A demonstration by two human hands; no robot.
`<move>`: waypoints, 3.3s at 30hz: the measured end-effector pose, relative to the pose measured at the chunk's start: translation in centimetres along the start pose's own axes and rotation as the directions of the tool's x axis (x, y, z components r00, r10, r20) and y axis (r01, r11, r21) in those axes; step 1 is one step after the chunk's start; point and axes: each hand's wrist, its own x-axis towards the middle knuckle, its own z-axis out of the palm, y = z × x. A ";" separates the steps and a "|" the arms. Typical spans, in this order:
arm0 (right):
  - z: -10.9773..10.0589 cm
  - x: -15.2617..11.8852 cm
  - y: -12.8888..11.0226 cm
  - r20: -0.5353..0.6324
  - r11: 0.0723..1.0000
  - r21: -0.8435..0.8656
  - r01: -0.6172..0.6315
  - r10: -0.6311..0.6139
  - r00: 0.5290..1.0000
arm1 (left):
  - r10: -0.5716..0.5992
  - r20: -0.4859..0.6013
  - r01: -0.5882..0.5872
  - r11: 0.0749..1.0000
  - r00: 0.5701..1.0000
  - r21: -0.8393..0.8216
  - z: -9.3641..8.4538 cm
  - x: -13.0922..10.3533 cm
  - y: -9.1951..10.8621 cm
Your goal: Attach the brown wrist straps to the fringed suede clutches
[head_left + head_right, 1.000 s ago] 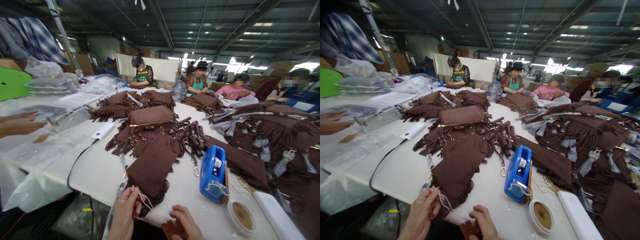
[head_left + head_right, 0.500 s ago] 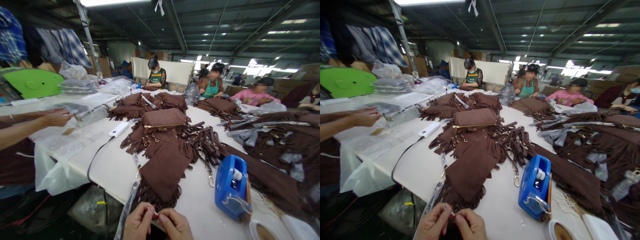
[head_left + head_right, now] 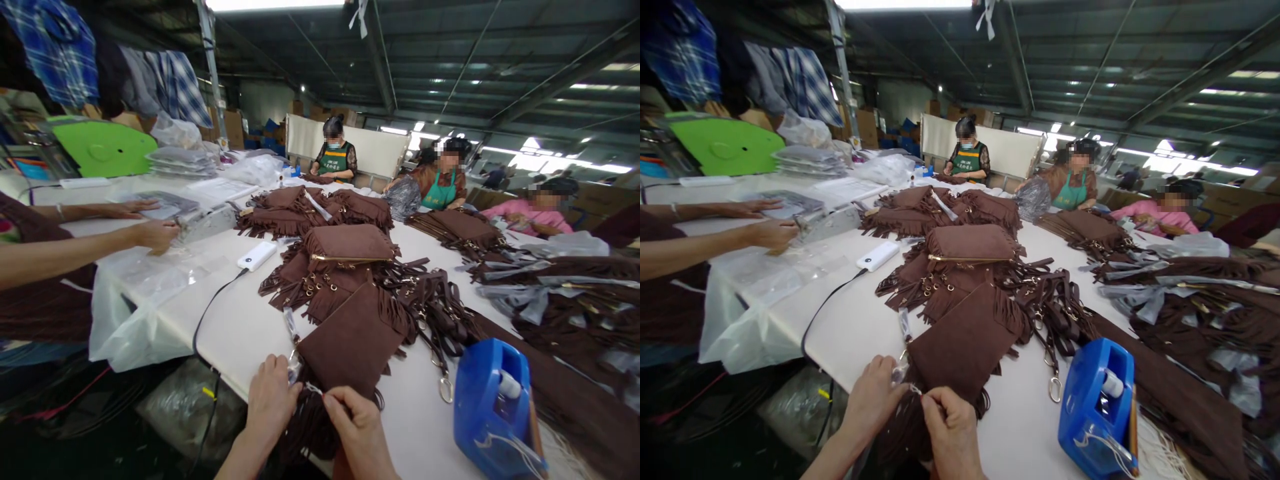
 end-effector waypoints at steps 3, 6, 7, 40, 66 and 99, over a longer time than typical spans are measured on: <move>0.2 1.0 -1.1 -0.027 0.999 -0.033 0.034 -0.035 0.999 | -0.029 0.054 0.030 0.999 0.998 -0.027 -0.4 0.6 0.0; 0.6 2.4 -1.9 -0.063 0.995 -0.060 0.077 -0.081 0.995 | -0.060 0.112 0.073 0.991 0.992 -0.113 -1.0 1.5 -0.6; 0.9 2.8 -2.1 -0.070 0.994 -0.072 0.084 -0.089 0.994 | -0.069 0.136 0.089 0.985 0.988 -0.147 -1.1 1.8 -0.8; 3.2 4.6 -2.2 -0.186 0.994 -0.097 0.043 -0.060 0.981 | 0.160 0.438 0.191 0.733 0.884 -0.653 -2.5 5.1 -1.7; 2.7 5.0 -4.0 -0.041 0.786 -0.618 0.033 -0.074 0.996 | 0.202 0.421 0.149 0.733 0.884 -0.664 -1.6 5.1 -2.3; 3.0 5.7 -3.3 0.124 0.902 -0.427 0.070 -0.019 0.992 | 0.241 0.718 0.437 0.655 0.653 -0.617 -1.3 6.3 -2.0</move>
